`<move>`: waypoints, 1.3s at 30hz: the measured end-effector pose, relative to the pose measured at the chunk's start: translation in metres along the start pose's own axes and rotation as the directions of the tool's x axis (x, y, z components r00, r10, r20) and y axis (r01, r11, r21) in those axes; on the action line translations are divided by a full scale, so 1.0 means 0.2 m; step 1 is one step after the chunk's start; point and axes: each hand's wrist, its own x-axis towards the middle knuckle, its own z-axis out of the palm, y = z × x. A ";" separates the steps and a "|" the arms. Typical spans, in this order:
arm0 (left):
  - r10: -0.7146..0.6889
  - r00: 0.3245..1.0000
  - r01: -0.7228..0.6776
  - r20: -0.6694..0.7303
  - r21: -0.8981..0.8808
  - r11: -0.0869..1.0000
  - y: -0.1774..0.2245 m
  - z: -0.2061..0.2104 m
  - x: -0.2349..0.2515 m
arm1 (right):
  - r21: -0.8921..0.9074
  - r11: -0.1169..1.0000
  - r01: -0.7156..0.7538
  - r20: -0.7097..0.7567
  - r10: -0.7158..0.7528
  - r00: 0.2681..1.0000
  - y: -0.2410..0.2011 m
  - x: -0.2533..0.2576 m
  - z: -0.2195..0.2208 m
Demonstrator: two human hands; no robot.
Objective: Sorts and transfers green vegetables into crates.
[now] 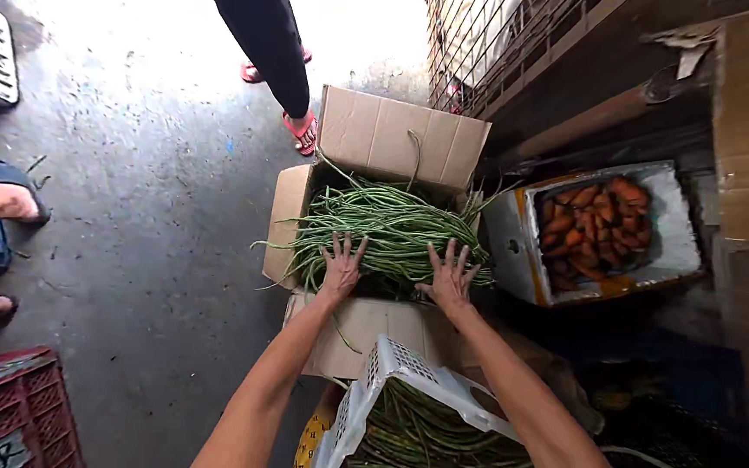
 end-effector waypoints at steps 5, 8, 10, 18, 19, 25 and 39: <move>-0.061 0.994 0.060 0.091 0.014 0.998 -0.02 -0.12 0.28 | 0.066 0.998 -0.017 0.007 0.017 1.000 -0.01 0.26 0.01; -0.093 0.990 0.094 0.108 -0.009 0.995 -0.06 -0.14 0.44 | 0.059 0.997 0.045 0.000 -0.045 0.999 0.00 0.44 0.00; -0.100 0.987 0.102 0.123 -0.010 0.995 -0.08 -0.13 0.54 | 0.076 0.993 0.087 0.028 -0.090 0.996 0.04 0.57 -0.01; -0.184 0.966 0.192 0.181 -0.027 0.981 -0.03 -0.22 0.74 | 0.244 0.963 0.114 -0.072 -0.100 0.992 0.13 0.93 -0.05; -0.189 0.964 0.197 0.188 -0.023 0.980 -0.03 -0.21 0.72 | 0.197 0.975 0.102 -0.128 -0.077 0.989 0.11 0.87 0.00; -0.189 0.962 0.192 0.198 0.007 0.981 -0.01 -0.32 0.66 | 0.123 0.992 0.006 -0.010 -0.004 1.000 -0.15 0.54 -0.18; -0.292 0.942 0.298 0.166 -0.812 0.502 0.66 -0.25 -1.81 | 0.425 0.903 0.061 0.092 -0.110 0.990 -0.04 -1.23 0.29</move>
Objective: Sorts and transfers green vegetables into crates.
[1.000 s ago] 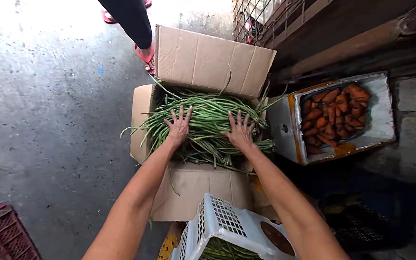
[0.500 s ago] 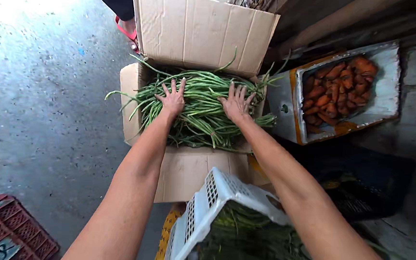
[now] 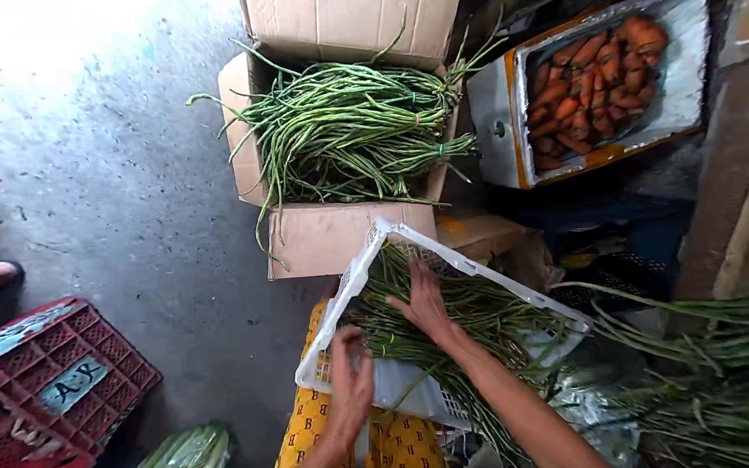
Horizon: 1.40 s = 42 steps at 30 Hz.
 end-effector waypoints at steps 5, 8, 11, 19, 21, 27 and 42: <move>-0.354 0.913 0.188 0.201 0.565 0.804 -0.34 0.25 -0.03 | -0.057 0.976 -0.211 0.029 0.213 0.977 -0.04 0.27 0.11; -0.426 0.845 -0.002 0.325 0.797 0.604 -0.34 0.28 0.12 | -0.088 0.982 -0.167 0.137 0.178 0.974 -0.05 0.18 0.03; -0.369 0.866 -0.067 0.337 0.810 0.582 -0.16 0.13 0.18 | -0.086 0.990 -0.108 0.294 0.129 0.947 -0.07 0.04 -0.10; -0.215 0.969 0.193 -0.125 -0.167 0.967 -0.26 0.24 0.00 | -0.062 0.970 -0.235 0.272 0.243 0.931 -0.15 0.09 0.06; -0.448 0.881 0.318 -0.153 -0.510 0.799 -0.34 0.32 0.03 | -0.013 0.971 -0.239 0.161 0.238 0.958 -0.14 0.06 0.13; -0.693 0.717 0.497 -0.070 -0.646 0.580 -0.42 0.39 0.27 | 0.077 0.972 -0.220 0.358 0.179 0.916 0.00 0.15 0.01; -0.295 0.911 0.411 0.288 -0.681 0.606 -0.48 0.27 0.13 | 0.104 0.989 -0.105 0.445 0.048 0.894 -0.03 -0.21 -0.10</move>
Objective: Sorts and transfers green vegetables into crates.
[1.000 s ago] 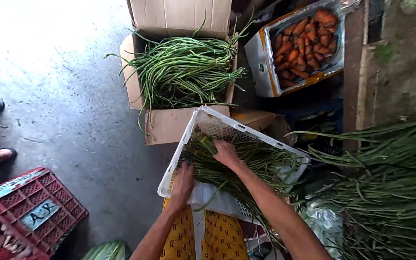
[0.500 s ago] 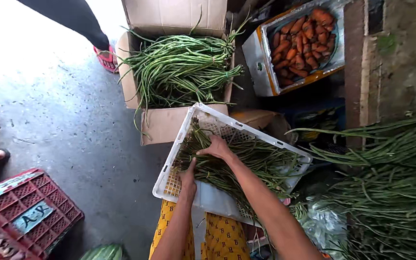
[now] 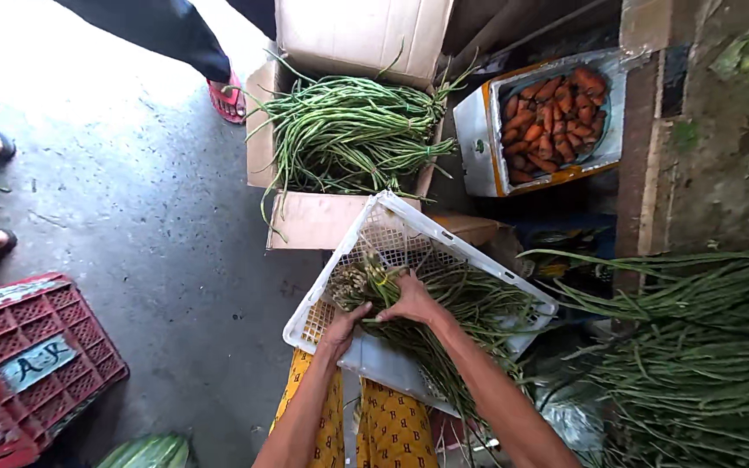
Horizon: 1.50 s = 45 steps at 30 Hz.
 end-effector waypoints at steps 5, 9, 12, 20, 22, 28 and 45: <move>0.063 0.980 -0.142 0.188 0.442 0.886 0.03 0.04 -0.41 | 0.066 0.966 0.251 -0.463 -0.193 0.865 0.16 -0.54 0.22; 0.386 0.765 -0.620 0.515 0.427 0.659 -0.16 0.11 -0.58 | -0.172 0.841 0.513 -0.604 -0.501 0.619 0.29 -0.90 0.30; 0.478 0.628 -0.768 0.613 0.390 0.508 -0.29 0.08 -0.61 | -0.257 0.806 0.533 -0.580 -0.570 0.582 0.36 -1.06 0.40; 0.532 0.654 -0.755 0.538 0.408 0.514 -0.23 0.04 -0.63 | -0.140 0.822 0.551 -0.645 -0.499 0.580 0.25 -1.08 0.42; 0.414 0.866 -0.500 0.281 0.468 0.728 -0.15 0.03 -0.60 | 0.103 0.853 0.511 -0.718 -0.292 0.632 0.16 -1.10 0.36; 0.262 0.948 -0.206 -0.181 0.277 0.938 0.00 -0.04 -0.20 | 0.664 0.488 0.566 -0.710 0.177 0.681 0.08 -1.00 -0.05; 0.132 0.714 -0.622 0.687 0.537 0.570 0.60 0.48 -0.50 | 0.877 0.312 0.365 -0.432 0.178 0.884 -0.35 -0.87 -0.31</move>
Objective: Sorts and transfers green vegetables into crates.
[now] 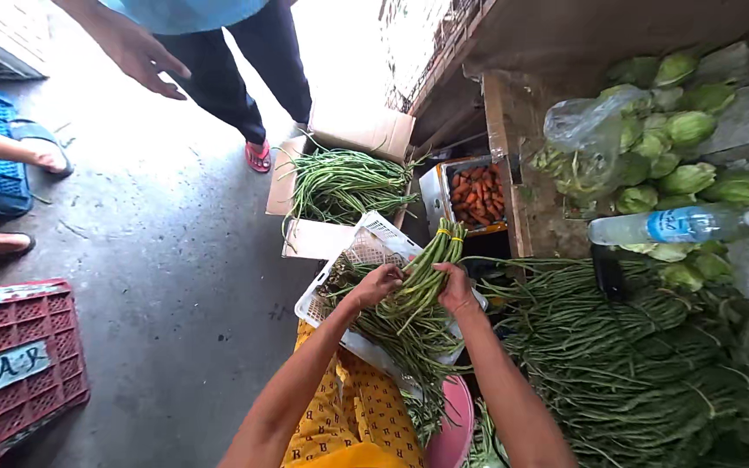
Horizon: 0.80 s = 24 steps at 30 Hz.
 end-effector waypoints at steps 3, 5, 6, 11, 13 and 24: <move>0.037 0.999 -0.038 -0.021 -0.031 0.999 -0.01 -0.04 -0.03 | -0.009 1.000 -0.014 0.034 0.014 0.999 -0.05 -0.03 0.06; 0.042 0.999 -0.042 -0.016 -0.024 0.999 0.00 -0.05 -0.07 | -0.023 1.000 -0.021 0.072 0.023 0.997 -0.07 -0.05 0.08; 0.055 0.998 -0.055 0.006 -0.034 0.998 0.00 -0.06 -0.09 | -0.020 1.000 -0.014 0.095 0.016 0.995 -0.08 -0.05 0.08; 0.080 0.991 -0.070 0.110 -0.091 0.993 0.03 -0.12 -0.19 | 0.042 0.998 0.038 0.181 -0.045 0.982 -0.05 -0.06 0.09; 0.085 0.996 -0.080 0.039 -0.116 0.990 0.03 -0.14 -0.22 | 0.041 0.999 0.036 0.177 -0.043 0.983 -0.04 -0.06 0.09; 0.045 0.984 -0.047 -0.172 -0.010 0.999 -0.06 0.02 -0.24 | -0.104 0.994 0.031 0.155 -0.014 0.988 0.09 -0.05 0.08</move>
